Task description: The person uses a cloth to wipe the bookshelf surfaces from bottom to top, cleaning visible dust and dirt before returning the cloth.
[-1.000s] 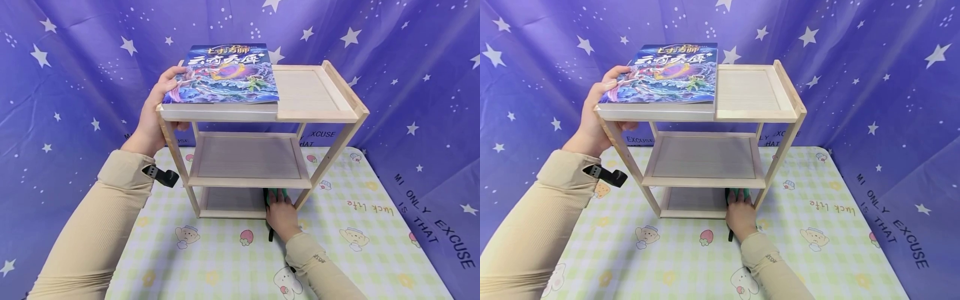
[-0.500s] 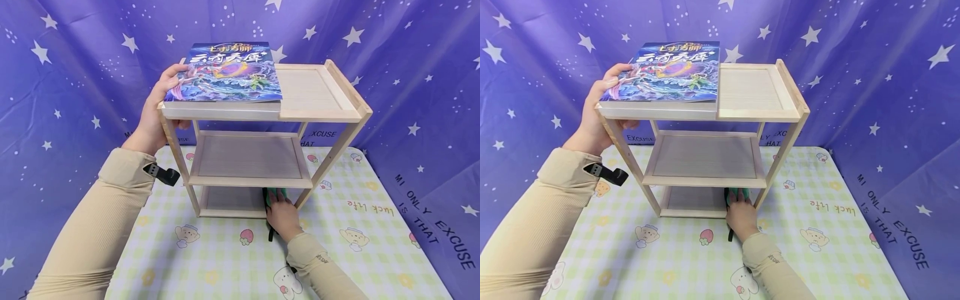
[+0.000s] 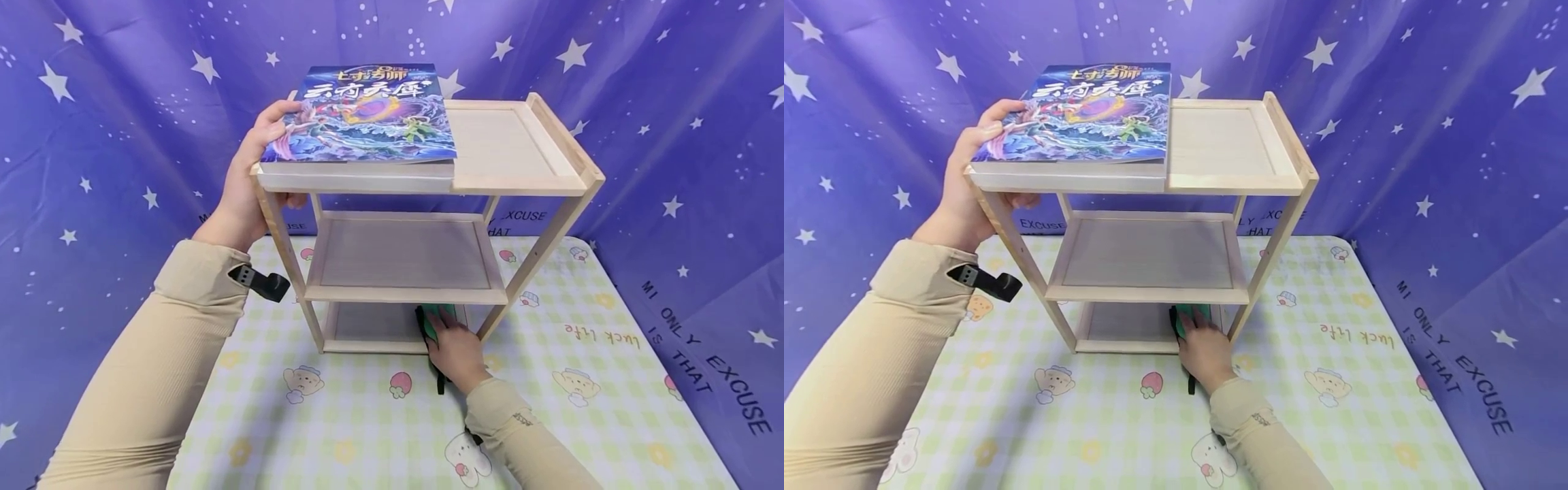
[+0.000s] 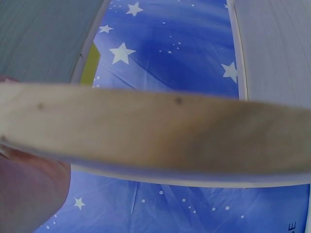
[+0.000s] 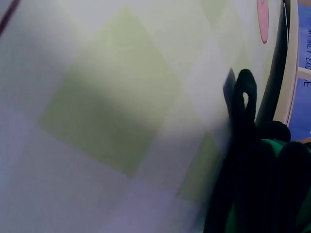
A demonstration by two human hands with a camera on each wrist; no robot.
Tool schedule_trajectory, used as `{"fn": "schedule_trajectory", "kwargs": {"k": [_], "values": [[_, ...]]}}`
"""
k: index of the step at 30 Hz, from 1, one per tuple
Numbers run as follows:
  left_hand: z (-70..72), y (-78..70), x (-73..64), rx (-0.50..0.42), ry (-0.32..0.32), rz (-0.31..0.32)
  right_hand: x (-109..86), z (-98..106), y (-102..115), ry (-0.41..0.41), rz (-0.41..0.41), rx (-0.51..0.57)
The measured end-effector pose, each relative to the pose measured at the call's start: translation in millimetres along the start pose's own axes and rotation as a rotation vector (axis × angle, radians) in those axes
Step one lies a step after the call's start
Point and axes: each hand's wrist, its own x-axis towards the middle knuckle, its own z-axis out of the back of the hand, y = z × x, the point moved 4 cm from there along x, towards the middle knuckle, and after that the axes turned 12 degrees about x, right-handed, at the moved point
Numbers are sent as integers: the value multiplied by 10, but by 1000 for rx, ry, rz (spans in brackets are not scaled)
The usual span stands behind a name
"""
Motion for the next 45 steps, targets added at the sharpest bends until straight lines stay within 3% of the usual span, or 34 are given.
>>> {"fn": "schedule_trajectory", "kwargs": {"k": [11, 23, 45], "values": [[3, -7, -8, -1, -4, 0, 2, -53, 92, -20, 92, -5], [8, 0, -6, -5, -12, 2, 22, -92, 194, -18, 100, -51], [0, 8, 1, -1, -20, 3, 44, -196, 386, -13, 146, -20]]}}
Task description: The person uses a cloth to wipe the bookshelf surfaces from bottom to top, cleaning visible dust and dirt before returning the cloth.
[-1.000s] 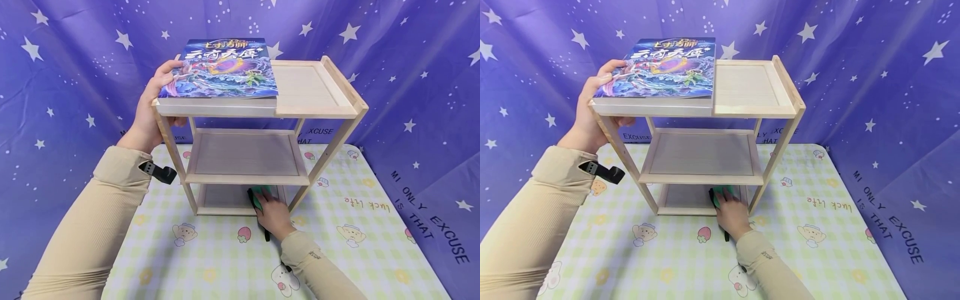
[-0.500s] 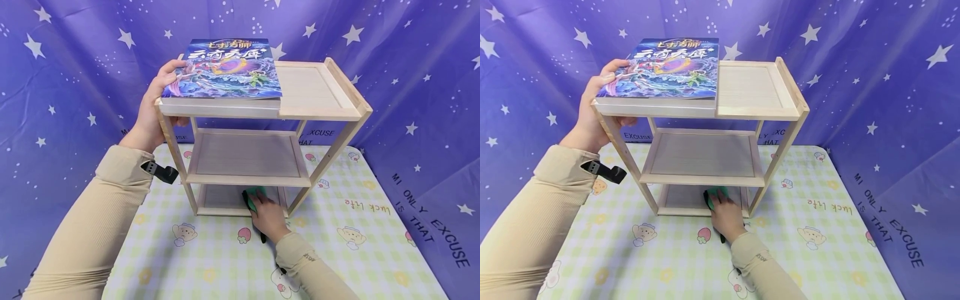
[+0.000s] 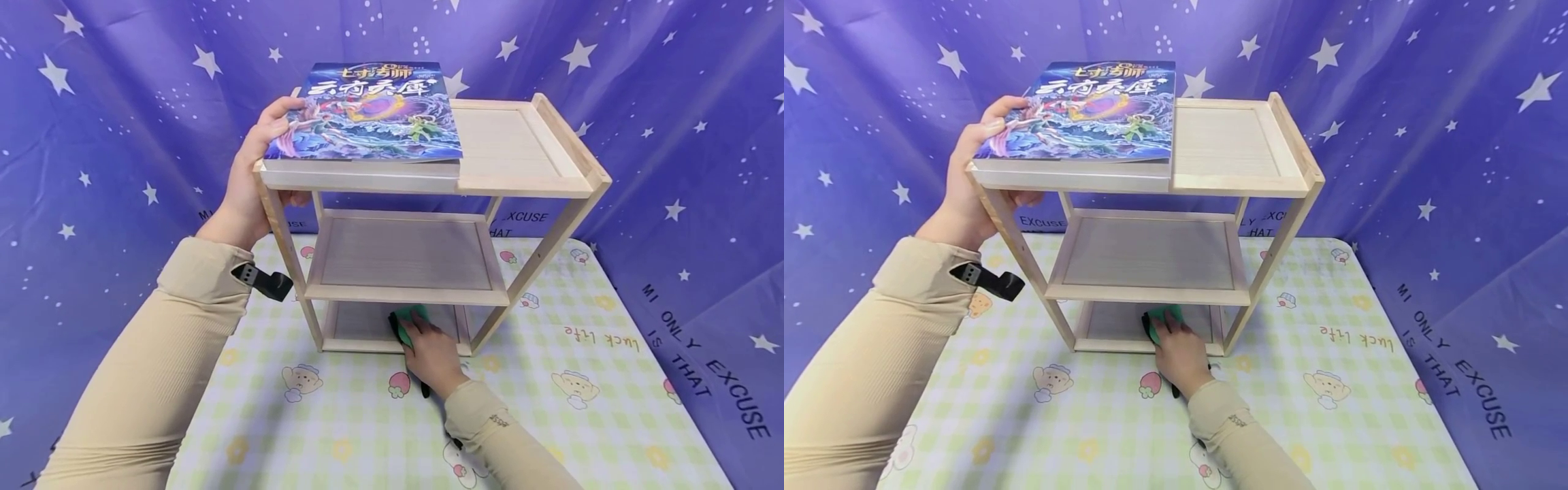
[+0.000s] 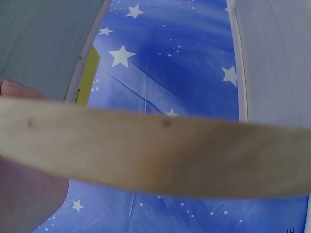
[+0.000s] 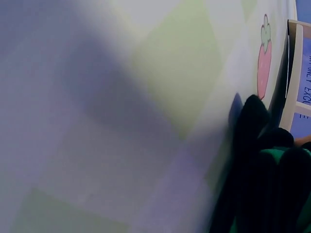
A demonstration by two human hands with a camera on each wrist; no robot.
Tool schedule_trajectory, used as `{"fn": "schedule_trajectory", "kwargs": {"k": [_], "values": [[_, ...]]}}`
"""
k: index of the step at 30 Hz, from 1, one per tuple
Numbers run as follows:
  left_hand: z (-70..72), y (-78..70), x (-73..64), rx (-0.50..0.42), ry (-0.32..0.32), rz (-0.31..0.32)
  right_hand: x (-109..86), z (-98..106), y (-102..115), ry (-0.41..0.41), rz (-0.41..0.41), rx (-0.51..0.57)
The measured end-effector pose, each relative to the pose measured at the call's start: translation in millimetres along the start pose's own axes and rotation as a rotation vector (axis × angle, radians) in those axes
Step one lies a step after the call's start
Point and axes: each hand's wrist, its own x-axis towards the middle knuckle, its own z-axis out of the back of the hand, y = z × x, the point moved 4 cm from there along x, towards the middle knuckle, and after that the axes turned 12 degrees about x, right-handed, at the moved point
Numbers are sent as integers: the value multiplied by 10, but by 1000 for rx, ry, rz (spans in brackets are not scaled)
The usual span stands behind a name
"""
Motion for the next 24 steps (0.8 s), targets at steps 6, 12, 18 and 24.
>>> {"fn": "schedule_trajectory", "kwargs": {"k": [6, 12, 18, 24], "values": [[-1, -2, -4, -4, -1, -5, 16, -46, 61, 15, 18, 8], [-13, -10, 6, -16, 5, -2, 45, -81, 124, 39, 15, -1], [-9, -10, 1, -25, -2, 0, 67, -94, 193, 54, 30, 5], [-13, -12, 1, -27, 2, -2, 86, -120, 255, 58, 39, 1]]}}
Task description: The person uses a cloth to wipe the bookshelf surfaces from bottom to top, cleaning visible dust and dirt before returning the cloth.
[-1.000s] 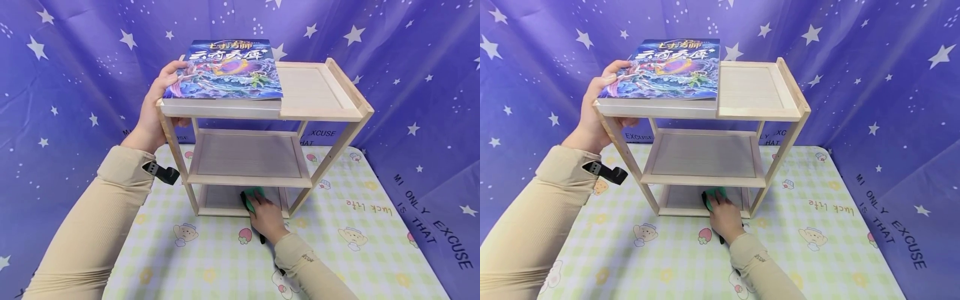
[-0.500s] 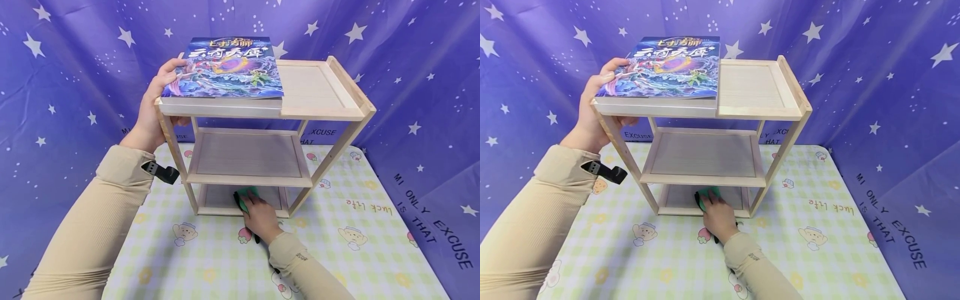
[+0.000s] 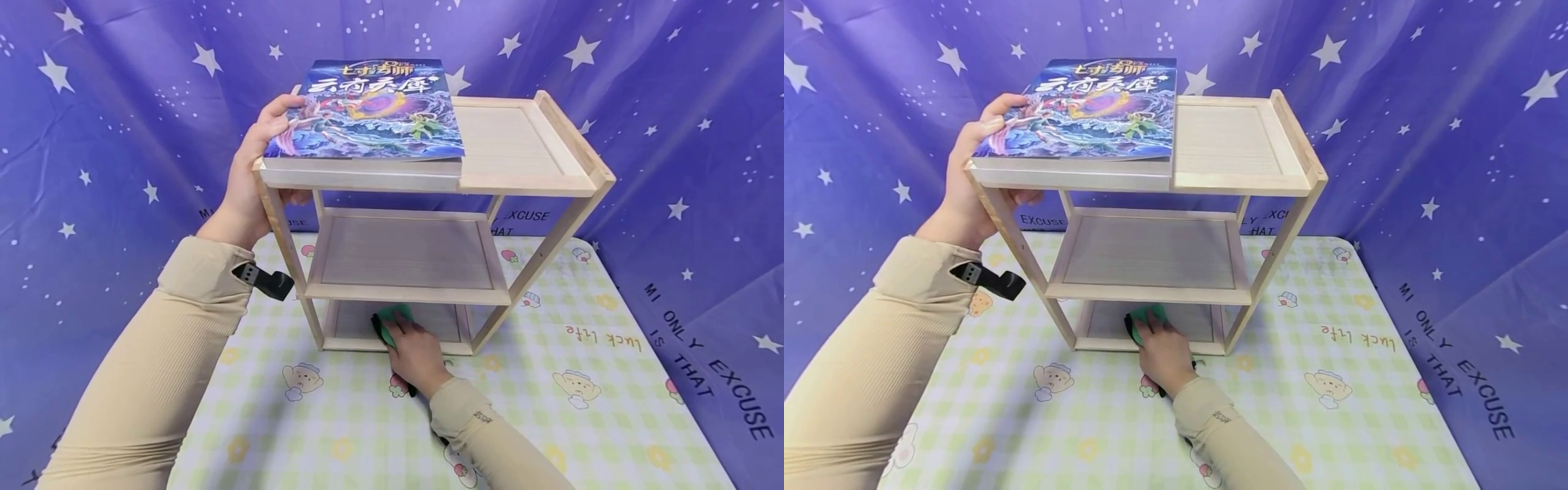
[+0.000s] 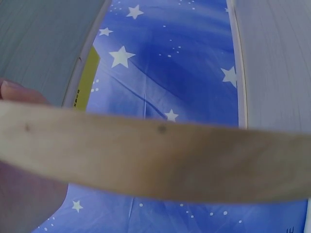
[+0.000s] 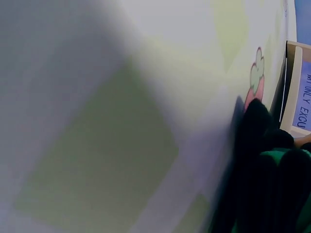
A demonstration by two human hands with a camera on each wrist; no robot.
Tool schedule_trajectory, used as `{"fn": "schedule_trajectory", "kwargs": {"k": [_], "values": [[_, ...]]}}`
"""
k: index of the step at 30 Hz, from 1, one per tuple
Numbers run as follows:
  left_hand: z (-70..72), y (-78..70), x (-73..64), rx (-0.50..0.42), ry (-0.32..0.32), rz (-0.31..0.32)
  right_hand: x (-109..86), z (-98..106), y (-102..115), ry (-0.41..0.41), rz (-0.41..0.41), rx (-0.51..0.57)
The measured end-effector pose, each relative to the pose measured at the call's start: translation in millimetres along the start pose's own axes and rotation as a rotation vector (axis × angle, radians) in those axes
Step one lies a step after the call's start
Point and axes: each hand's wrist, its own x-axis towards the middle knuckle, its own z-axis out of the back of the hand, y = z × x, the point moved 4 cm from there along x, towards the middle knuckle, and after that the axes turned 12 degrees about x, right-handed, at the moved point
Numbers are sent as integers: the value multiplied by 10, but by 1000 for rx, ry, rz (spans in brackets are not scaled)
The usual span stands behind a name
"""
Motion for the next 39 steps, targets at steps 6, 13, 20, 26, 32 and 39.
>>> {"fn": "schedule_trajectory", "kwargs": {"k": [6, 13, 20, 26, 32, 39], "values": [[-5, 2, 4, 10, 2, 2, 43, -33, 67, 14, 17, 0], [-9, 0, 5, 18, 4, 2, 94, -68, 133, 48, 35, -9], [-3, -7, 8, 12, -6, 1, 145, -114, 195, 68, 69, -43], [-4, 2, 4, 13, -3, 7, 173, -159, 258, 97, 63, -70], [-2, 3, 9, 9, -2, 0, 196, -197, 329, 68, 106, -83], [-1, 3, 7, 11, -4, 1, 226, -245, 405, -17, 175, -108]]}}
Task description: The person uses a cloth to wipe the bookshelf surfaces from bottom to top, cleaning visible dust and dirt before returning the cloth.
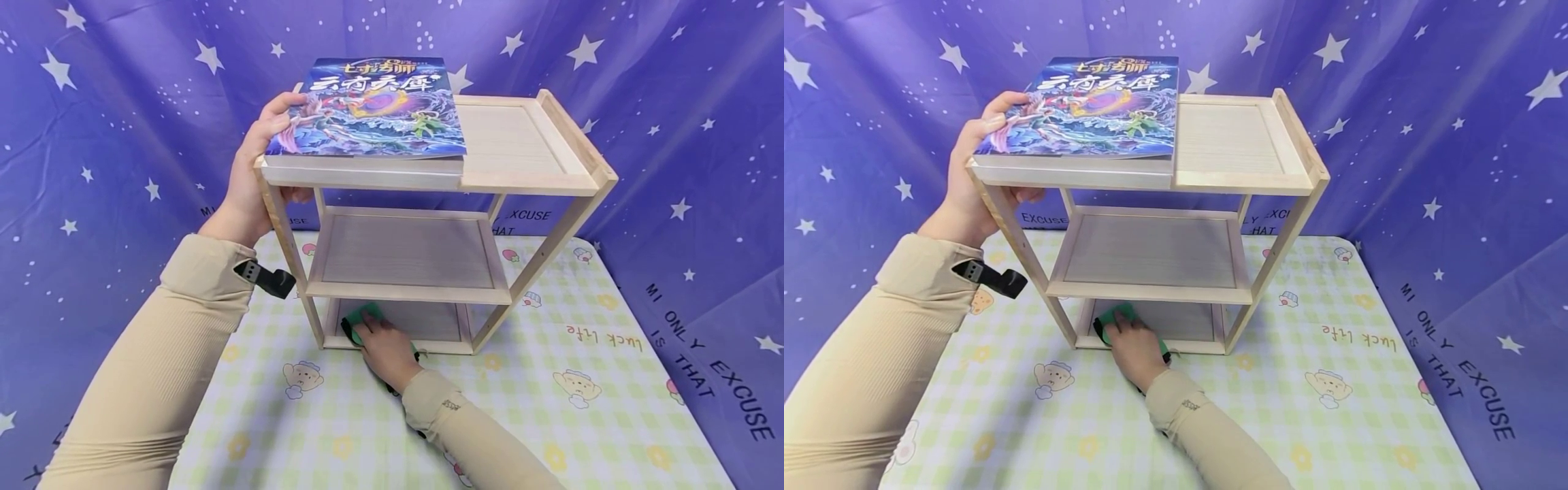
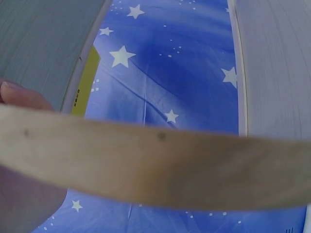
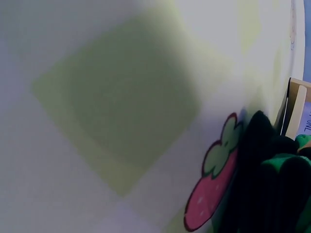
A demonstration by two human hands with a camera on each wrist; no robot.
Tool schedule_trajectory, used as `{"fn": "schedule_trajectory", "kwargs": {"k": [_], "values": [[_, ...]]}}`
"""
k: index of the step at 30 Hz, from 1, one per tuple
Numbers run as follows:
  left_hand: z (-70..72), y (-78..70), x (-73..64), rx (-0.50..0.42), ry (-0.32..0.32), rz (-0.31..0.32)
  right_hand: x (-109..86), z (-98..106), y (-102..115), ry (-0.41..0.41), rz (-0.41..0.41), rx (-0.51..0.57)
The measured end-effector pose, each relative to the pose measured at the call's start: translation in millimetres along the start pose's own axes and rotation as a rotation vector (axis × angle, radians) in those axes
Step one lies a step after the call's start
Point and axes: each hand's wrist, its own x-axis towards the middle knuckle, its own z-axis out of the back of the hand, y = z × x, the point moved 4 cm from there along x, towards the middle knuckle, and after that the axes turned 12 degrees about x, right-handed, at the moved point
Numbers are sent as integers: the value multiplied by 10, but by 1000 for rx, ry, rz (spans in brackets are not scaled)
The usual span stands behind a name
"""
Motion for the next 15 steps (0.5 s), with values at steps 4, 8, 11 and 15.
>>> {"fn": "schedule_trajectory", "kwargs": {"k": [4, 8, 11, 15], "values": [[1, -7, -2, -3, -2, -10, 21, -21, 36, -7, 15, -15], [3, -8, 0, -3, -3, -15, 45, -37, 75, 14, 20, -23], [3, -2, 1, 0, 1, -14, 62, -47, 102, 21, 28, -19], [5, 5, 0, 4, -2, -15, 81, -62, 124, 24, 46, -18]]}}
